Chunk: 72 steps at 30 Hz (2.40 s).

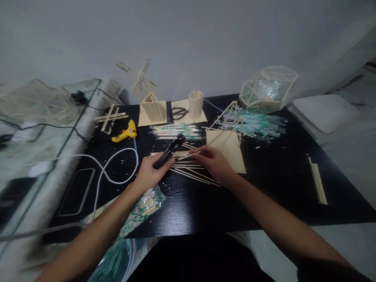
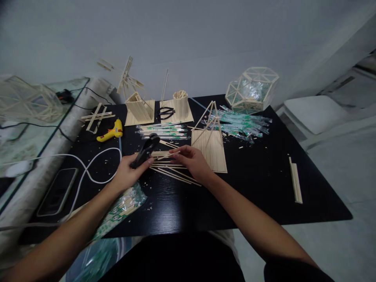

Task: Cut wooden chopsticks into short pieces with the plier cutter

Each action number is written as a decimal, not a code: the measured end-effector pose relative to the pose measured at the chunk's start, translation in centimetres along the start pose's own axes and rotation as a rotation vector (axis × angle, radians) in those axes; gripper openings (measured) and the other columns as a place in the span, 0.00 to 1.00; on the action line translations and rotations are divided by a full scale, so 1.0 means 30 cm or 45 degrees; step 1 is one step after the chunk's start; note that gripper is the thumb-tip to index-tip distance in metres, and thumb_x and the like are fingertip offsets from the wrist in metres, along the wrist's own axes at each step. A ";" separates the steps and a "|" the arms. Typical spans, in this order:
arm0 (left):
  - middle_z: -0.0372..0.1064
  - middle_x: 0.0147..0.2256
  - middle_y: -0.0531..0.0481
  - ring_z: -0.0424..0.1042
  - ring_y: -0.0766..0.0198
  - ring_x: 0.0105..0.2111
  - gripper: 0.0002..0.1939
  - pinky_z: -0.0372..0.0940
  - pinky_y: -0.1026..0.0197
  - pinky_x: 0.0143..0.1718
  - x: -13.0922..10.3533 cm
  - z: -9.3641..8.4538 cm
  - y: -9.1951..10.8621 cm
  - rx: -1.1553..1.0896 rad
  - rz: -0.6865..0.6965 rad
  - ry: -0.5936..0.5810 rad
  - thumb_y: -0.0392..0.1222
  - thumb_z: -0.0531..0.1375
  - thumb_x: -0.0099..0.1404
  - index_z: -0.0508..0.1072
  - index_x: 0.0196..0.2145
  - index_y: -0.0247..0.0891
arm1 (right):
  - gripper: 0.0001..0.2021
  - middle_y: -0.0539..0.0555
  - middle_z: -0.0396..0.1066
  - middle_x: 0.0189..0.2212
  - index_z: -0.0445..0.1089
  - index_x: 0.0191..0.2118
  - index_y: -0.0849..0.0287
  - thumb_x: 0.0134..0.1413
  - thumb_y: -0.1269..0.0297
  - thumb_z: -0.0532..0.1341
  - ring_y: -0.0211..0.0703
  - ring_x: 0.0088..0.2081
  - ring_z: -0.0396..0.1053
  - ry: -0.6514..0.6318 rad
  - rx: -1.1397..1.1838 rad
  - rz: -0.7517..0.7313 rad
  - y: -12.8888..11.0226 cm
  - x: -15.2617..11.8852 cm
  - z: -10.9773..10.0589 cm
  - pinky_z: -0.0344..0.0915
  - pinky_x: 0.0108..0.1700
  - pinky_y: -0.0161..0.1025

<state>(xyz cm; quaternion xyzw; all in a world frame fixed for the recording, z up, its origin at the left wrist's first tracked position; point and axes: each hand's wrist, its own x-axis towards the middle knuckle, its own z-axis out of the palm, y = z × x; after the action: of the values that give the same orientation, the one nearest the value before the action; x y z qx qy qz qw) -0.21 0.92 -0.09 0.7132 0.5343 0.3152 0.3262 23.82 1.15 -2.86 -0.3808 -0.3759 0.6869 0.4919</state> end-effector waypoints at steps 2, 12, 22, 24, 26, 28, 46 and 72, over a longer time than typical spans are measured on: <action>0.69 0.25 0.54 0.66 0.65 0.26 0.18 0.61 0.64 0.30 0.015 -0.018 0.019 0.000 -0.062 0.057 0.55 0.63 0.65 0.77 0.32 0.35 | 0.15 0.54 0.80 0.41 0.74 0.34 0.58 0.47 0.54 0.75 0.42 0.43 0.78 -0.028 0.040 -0.026 -0.010 -0.001 0.001 0.76 0.49 0.42; 0.72 0.30 0.51 0.71 0.61 0.31 0.21 0.64 0.61 0.36 0.109 0.009 0.096 -0.037 -0.112 0.085 0.59 0.57 0.68 0.75 0.36 0.37 | 0.22 0.47 0.73 0.31 0.73 0.49 0.54 0.49 0.54 0.74 0.38 0.30 0.74 0.004 -0.030 -0.070 -0.005 -0.005 0.000 0.77 0.33 0.39; 0.74 0.44 0.42 0.72 0.52 0.47 0.18 0.66 0.52 0.51 0.086 0.031 -0.016 0.554 0.259 0.031 0.51 0.56 0.71 0.72 0.49 0.36 | 0.15 0.50 0.75 0.32 0.75 0.40 0.56 0.54 0.50 0.70 0.35 0.29 0.68 0.142 -0.314 -0.136 -0.016 -0.003 -0.022 0.66 0.31 0.34; 0.74 0.44 0.42 0.72 0.52 0.46 0.18 0.66 0.52 0.50 0.082 0.034 -0.014 0.547 0.273 0.004 0.50 0.56 0.71 0.72 0.52 0.36 | 0.14 0.51 0.76 0.34 0.76 0.40 0.55 0.54 0.51 0.71 0.39 0.36 0.72 0.144 -0.320 -0.130 -0.025 -0.009 -0.021 0.69 0.36 0.35; 0.74 0.44 0.42 0.72 0.52 0.46 0.19 0.67 0.51 0.50 0.077 0.041 -0.007 0.537 0.277 -0.040 0.49 0.57 0.71 0.71 0.53 0.37 | 0.14 0.52 0.76 0.36 0.75 0.39 0.54 0.52 0.51 0.71 0.41 0.38 0.73 0.135 -0.314 -0.140 -0.033 -0.014 -0.020 0.70 0.39 0.37; 0.73 0.45 0.41 0.72 0.51 0.46 0.19 0.67 0.50 0.50 0.071 0.050 0.002 0.531 0.287 -0.080 0.48 0.57 0.71 0.71 0.55 0.36 | 0.15 0.51 0.76 0.36 0.75 0.39 0.54 0.52 0.50 0.72 0.41 0.37 0.72 0.138 -0.304 -0.168 -0.036 -0.017 -0.018 0.70 0.39 0.38; 0.73 0.42 0.42 0.74 0.52 0.43 0.15 0.69 0.51 0.44 0.043 0.073 0.027 0.551 0.285 -0.183 0.48 0.57 0.71 0.71 0.50 0.37 | 0.18 0.50 0.78 0.27 0.69 0.36 0.56 0.53 0.49 0.72 0.38 0.23 0.73 0.013 -0.200 -0.104 -0.039 -0.023 0.000 0.74 0.27 0.37; 0.73 0.36 0.47 0.74 0.55 0.36 0.23 0.63 0.56 0.36 0.055 0.040 0.023 0.628 0.170 -0.242 0.63 0.52 0.71 0.70 0.38 0.39 | 0.19 0.48 0.75 0.32 0.63 0.39 0.53 0.50 0.57 0.74 0.41 0.36 0.76 0.160 -0.470 -0.338 -0.028 -0.026 -0.012 0.73 0.41 0.39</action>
<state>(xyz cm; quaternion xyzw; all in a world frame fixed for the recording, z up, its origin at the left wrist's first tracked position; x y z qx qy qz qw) 1.52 2.21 -0.08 0.8312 0.5136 0.1281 0.1699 24.66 0.64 -2.14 -0.4534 -0.5104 0.5106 0.5226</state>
